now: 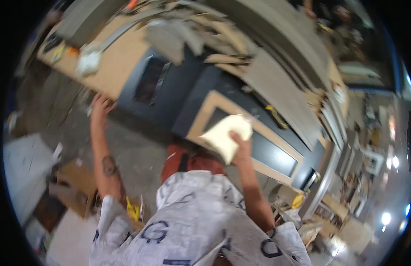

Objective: Assembling a decorative wooden panel by gluing components and securing them with a hammer and a pneumatic nail gun.

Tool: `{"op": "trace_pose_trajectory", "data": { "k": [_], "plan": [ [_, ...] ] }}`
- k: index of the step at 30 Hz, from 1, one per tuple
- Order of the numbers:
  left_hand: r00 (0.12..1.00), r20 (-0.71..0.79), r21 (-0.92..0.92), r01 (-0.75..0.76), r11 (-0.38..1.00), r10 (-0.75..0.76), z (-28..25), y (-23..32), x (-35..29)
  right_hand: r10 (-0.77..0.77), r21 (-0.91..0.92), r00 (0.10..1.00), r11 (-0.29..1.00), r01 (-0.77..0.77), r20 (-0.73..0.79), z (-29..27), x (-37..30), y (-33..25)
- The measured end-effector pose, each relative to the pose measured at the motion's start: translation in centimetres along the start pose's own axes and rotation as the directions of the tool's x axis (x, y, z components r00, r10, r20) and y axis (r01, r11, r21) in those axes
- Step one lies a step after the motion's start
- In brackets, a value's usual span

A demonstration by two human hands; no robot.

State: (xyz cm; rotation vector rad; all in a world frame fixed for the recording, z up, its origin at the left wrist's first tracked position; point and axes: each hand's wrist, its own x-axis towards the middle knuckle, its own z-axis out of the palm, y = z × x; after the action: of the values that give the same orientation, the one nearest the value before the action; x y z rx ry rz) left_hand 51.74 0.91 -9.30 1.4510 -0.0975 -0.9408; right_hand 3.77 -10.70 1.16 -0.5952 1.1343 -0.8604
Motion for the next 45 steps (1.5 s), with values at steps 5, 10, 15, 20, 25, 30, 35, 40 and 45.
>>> {"op": "trace_pose_trajectory", "data": {
  "k": [5,10,15,20,25,30,35,40,45],
  "plan": [
    [0.999,-0.011,0.239,-0.042,0.970,0.046,-5.8,-3.2,-3.9,-0.049,-0.171,0.995,0.983,0.064,0.090,1.9,0.2,0.0],
    [0.973,-0.162,0.269,0.206,0.941,-0.167,-6.3,-13.1,-11.4,-0.046,-0.254,0.992,0.964,0.074,0.117,2.8,0.4,0.4],
    [0.840,-0.449,0.305,0.464,0.832,-0.304,-5.6,-19.8,-17.1,-0.026,-0.327,0.989,0.942,0.073,0.147,3.8,0.4,0.3],
    [0.855,-0.342,0.448,0.512,0.733,-0.389,-8.0,-25.6,-20.4,-0.043,-0.415,0.987,0.904,0.106,0.157,4.3,0.8,0.2],
    [0.857,-0.242,0.510,0.511,0.692,-0.455,-8.0,-26.9,-22.2,-0.050,-0.447,0.981,0.885,0.130,0.186,4.7,1.3,-0.2],
    [0.793,-0.224,0.122,0.600,0.791,-0.567,-6.0,-25.3,-22.5,-0.096,-0.466,0.980,0.869,0.168,0.174,4.2,1.9,-0.6],
    [0.799,-0.212,0.180,0.598,0.781,-0.563,-6.7,-25.5,-22.8,-0.143,-0.508,0.968,0.830,0.230,0.206,4.6,2.4,-0.7],
    [0.807,-0.268,0.221,0.583,0.782,-0.526,-6.4,-26.0,-22.5,-0.185,-0.524,0.963,0.810,0.262,0.195,4.5,3.1,-1.0],
    [0.854,-0.359,0.621,0.520,0.587,-0.377,-8.3,-27.1,-23.0,-0.217,-0.526,0.953,0.797,0.298,0.212,4.8,4.1,-1.1]
  ]
}}
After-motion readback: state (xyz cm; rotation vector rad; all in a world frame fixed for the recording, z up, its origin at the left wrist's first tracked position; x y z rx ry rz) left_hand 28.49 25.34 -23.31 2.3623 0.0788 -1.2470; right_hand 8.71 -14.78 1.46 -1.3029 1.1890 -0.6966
